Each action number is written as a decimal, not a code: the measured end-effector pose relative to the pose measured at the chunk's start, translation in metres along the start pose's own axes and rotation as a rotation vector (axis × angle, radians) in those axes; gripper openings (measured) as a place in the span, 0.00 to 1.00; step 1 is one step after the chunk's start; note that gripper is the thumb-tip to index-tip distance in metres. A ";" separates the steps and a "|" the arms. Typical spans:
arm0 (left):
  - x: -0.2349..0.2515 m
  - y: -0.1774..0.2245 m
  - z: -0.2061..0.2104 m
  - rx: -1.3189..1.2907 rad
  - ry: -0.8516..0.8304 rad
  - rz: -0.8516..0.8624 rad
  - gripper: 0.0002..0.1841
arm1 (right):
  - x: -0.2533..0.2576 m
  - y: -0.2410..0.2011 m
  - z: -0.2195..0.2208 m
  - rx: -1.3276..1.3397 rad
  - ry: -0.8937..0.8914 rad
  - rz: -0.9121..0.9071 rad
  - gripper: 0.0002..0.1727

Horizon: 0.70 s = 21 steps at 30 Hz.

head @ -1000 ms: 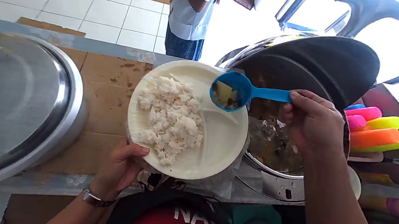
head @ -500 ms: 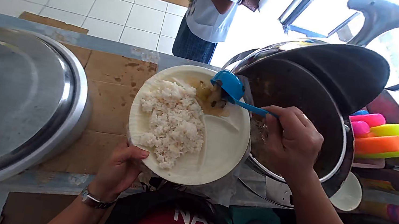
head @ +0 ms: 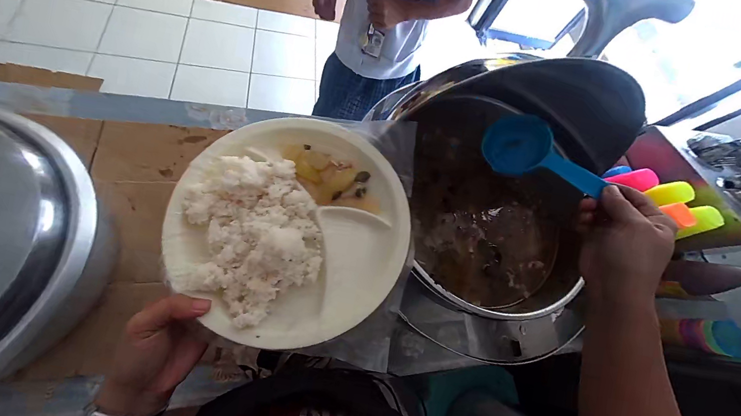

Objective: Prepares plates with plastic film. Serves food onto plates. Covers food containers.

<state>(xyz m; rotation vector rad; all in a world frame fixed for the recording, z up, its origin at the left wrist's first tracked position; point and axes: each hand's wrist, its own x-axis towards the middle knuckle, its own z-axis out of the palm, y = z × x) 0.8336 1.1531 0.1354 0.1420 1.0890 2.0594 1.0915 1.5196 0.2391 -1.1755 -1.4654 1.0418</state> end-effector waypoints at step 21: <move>0.003 0.011 -0.012 -0.008 0.096 0.098 0.14 | 0.097 0.045 0.060 -0.698 -0.230 0.033 0.18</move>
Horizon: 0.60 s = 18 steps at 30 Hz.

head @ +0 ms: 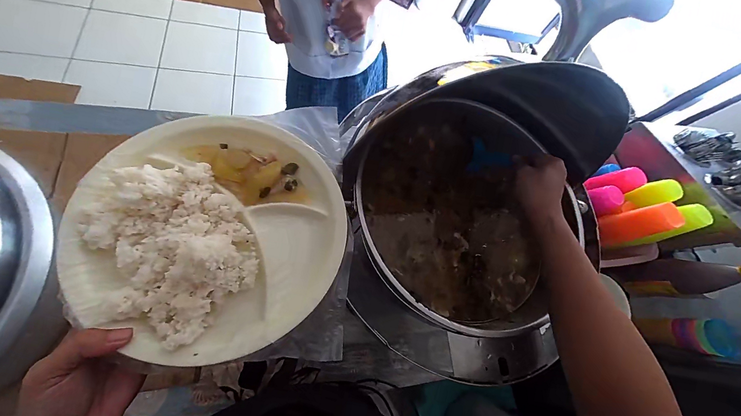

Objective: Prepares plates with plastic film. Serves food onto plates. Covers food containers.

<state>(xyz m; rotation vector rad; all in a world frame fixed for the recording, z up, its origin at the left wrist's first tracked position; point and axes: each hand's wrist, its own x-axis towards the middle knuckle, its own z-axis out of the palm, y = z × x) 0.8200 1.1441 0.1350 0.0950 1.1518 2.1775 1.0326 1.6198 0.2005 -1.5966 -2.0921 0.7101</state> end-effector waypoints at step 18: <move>0.004 0.000 -0.014 -0.009 -0.013 0.018 0.14 | -0.034 -0.028 0.035 0.545 -0.254 0.288 0.09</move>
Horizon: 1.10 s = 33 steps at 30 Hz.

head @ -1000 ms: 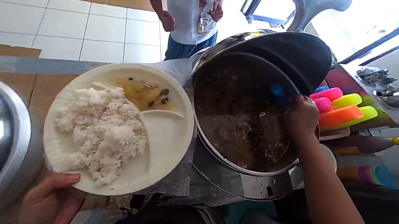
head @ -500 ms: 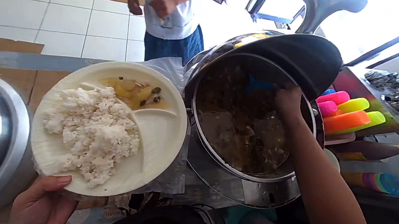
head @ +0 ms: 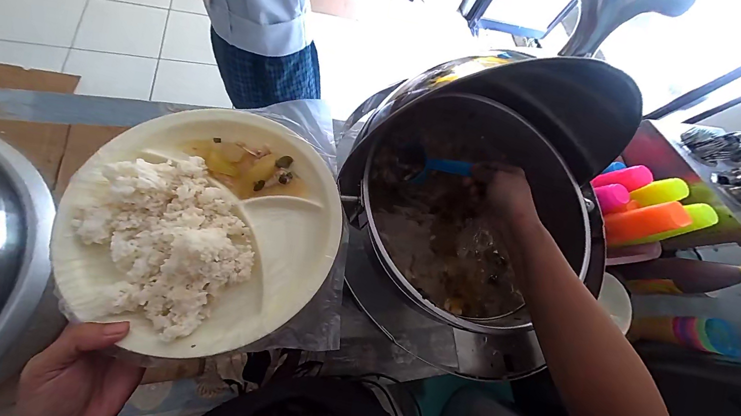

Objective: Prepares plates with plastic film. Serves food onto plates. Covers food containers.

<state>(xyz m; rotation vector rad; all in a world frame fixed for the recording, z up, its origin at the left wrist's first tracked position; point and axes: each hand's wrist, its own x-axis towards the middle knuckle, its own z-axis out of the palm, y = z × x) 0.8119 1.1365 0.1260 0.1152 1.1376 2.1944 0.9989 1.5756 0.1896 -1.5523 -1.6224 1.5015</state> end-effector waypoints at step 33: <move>-0.003 -0.002 0.000 0.004 -0.045 -0.003 0.13 | -0.044 0.031 -0.066 -0.578 0.102 -0.296 0.15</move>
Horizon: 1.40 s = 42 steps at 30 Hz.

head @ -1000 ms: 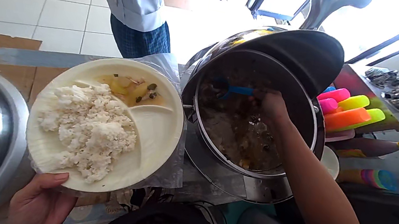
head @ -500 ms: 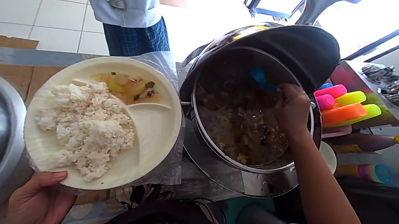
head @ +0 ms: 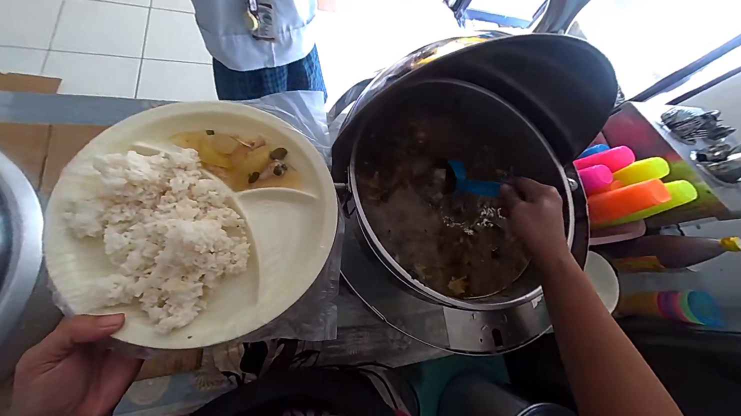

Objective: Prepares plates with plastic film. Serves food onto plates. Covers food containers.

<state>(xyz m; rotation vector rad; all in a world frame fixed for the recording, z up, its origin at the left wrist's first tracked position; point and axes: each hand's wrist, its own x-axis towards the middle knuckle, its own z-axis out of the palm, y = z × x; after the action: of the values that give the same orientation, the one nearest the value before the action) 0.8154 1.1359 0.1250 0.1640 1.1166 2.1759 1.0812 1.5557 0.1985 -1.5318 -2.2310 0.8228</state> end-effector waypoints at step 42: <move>-0.007 0.000 0.000 -0.001 0.007 0.018 0.13 | -0.033 -0.032 0.031 0.558 -0.285 0.280 0.10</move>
<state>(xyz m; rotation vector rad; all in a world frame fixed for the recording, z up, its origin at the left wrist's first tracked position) 0.8201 1.1313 0.1263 0.1668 1.1218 2.1947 1.0530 1.5084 0.1956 -1.5208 -1.7389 1.6700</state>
